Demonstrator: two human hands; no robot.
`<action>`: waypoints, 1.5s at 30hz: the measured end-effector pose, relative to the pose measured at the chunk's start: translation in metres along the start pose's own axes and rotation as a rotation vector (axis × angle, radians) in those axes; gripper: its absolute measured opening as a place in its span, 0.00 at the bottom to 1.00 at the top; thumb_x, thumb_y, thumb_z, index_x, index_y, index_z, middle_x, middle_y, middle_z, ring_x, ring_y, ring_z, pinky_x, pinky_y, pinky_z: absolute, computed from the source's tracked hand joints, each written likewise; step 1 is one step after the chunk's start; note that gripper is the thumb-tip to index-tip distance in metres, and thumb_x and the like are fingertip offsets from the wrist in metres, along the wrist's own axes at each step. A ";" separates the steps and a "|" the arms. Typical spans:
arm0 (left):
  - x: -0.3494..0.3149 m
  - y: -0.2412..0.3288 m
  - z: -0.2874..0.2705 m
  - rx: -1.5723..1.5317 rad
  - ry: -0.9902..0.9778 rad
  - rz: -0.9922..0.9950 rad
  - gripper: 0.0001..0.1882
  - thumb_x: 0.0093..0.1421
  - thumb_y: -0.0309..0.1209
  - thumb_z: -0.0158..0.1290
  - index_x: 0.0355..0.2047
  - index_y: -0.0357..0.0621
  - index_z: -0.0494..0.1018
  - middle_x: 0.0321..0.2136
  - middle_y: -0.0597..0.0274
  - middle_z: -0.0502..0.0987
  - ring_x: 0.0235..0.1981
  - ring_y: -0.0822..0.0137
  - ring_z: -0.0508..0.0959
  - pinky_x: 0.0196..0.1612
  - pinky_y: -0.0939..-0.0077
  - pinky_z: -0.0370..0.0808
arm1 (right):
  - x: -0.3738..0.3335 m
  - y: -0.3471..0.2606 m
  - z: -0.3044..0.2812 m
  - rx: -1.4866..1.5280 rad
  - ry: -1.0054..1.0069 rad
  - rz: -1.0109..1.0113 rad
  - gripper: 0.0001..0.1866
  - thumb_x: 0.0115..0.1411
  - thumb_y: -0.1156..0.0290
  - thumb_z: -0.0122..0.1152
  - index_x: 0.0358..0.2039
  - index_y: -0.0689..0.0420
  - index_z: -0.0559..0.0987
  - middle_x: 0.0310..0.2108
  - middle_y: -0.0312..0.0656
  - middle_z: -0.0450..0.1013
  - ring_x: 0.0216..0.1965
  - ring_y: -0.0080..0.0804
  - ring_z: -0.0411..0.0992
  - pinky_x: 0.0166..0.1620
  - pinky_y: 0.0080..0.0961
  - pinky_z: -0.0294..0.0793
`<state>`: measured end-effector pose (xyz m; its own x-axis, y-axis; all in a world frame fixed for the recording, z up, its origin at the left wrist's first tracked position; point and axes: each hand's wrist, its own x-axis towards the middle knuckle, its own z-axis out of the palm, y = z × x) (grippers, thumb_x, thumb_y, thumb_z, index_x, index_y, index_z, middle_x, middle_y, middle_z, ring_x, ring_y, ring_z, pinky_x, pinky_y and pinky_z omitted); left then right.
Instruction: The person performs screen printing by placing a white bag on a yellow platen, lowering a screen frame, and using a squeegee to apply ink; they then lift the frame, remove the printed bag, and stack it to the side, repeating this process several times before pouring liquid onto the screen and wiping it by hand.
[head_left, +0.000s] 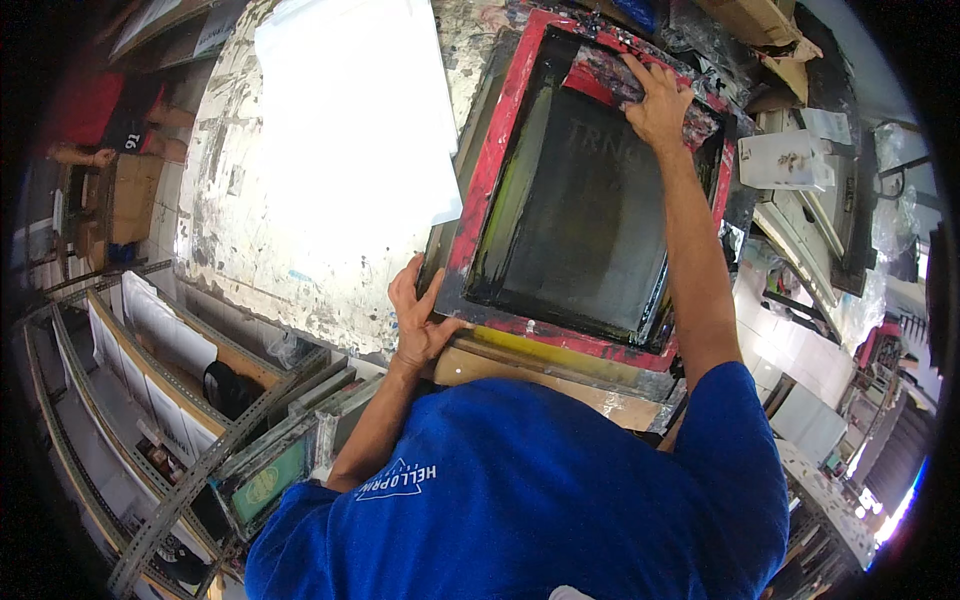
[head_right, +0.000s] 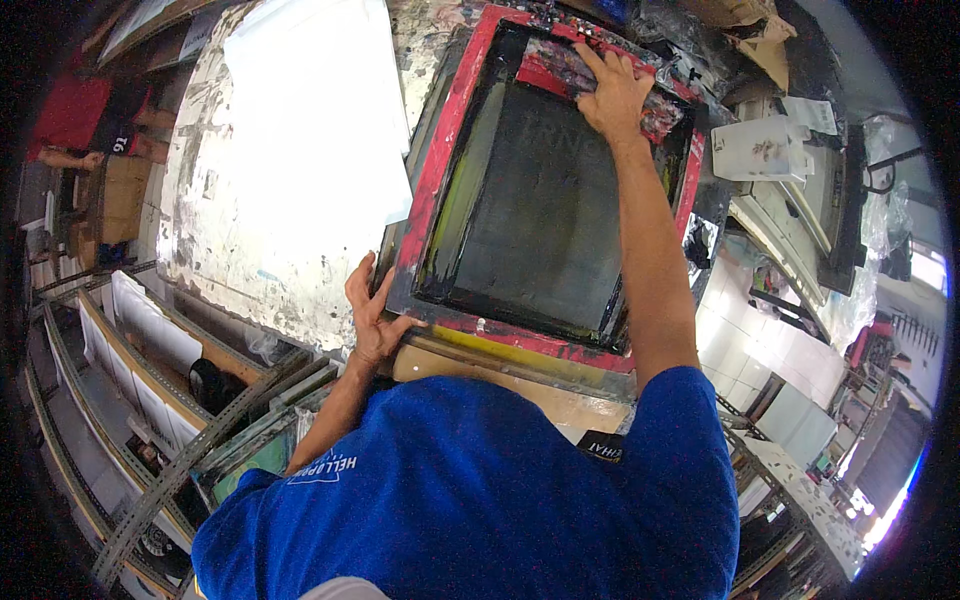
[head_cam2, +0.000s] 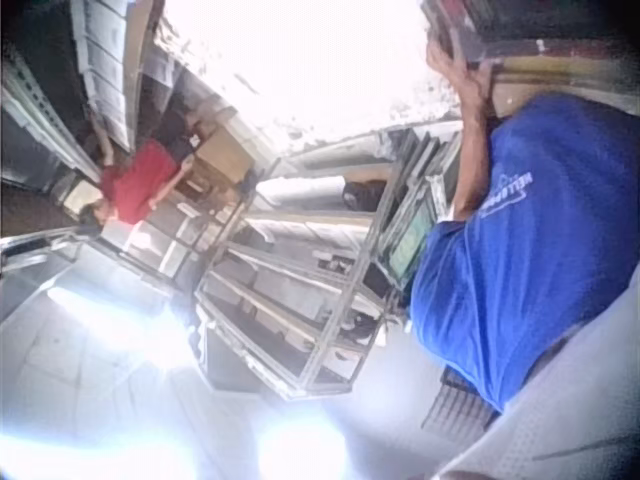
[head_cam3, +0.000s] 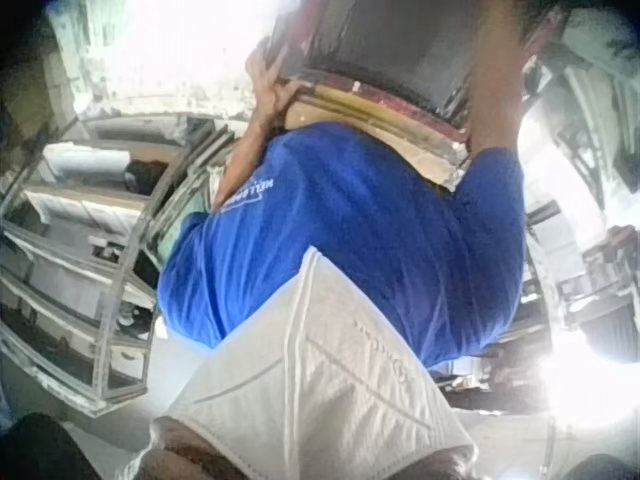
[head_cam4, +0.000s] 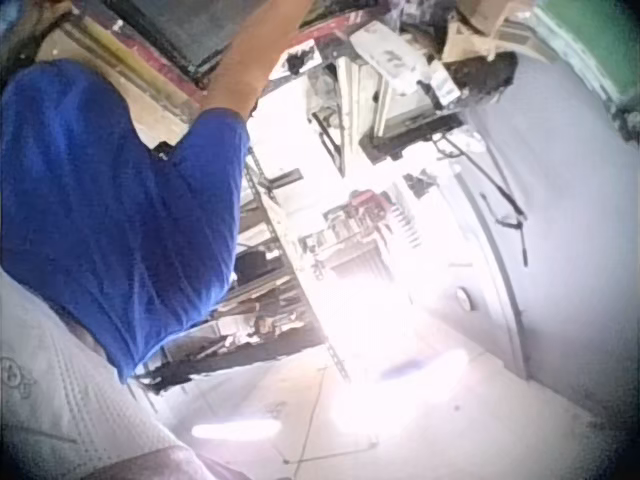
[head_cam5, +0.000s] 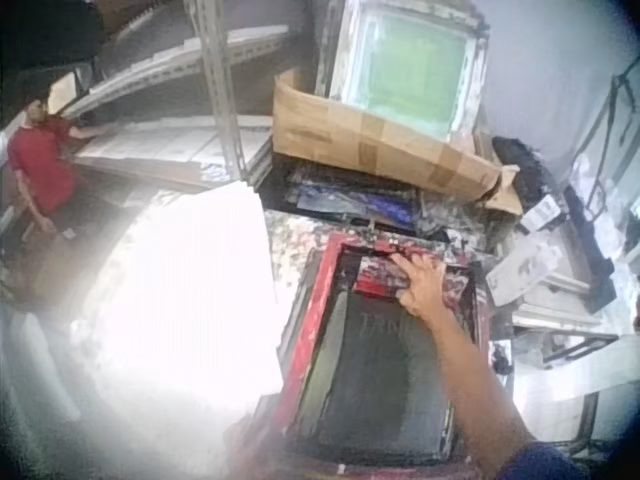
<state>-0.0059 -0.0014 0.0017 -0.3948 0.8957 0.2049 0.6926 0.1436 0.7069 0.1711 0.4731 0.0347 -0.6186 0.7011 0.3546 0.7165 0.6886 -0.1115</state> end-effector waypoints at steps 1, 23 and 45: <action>0.001 0.000 0.000 -0.013 0.006 0.000 0.49 0.38 0.49 0.73 0.61 0.43 0.73 0.67 0.38 0.61 0.64 0.41 0.62 0.66 0.47 0.56 | 0.008 0.008 -0.001 0.034 0.039 -0.040 0.40 0.43 0.67 0.66 0.62 0.37 0.76 0.44 0.41 0.75 0.49 0.45 0.71 0.51 0.48 0.61; -0.003 0.008 -0.001 -0.175 0.117 0.006 0.52 0.34 0.43 0.77 0.61 0.35 0.72 0.51 0.48 0.71 0.55 0.50 0.66 0.59 0.58 0.63 | -0.065 -0.021 -0.130 1.047 -0.034 0.536 0.38 0.50 0.89 0.66 0.64 0.57 0.74 0.58 0.42 0.75 0.54 0.26 0.72 0.58 0.24 0.71; 0.223 0.143 -0.033 -0.950 0.712 0.362 0.41 0.60 0.42 0.67 0.63 0.34 0.58 0.53 0.52 0.73 0.54 0.63 0.72 0.58 0.68 0.70 | -0.049 -0.139 -0.350 0.292 0.275 -0.231 0.28 0.48 0.68 0.61 0.52 0.62 0.82 0.25 0.49 0.80 0.19 0.32 0.73 0.24 0.27 0.73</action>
<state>-0.0147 0.2048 0.1711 -0.7175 0.3498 0.6023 0.2358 -0.6917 0.6826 0.2150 0.2785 0.3581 -0.6146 0.4753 0.6295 0.4249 0.8719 -0.2434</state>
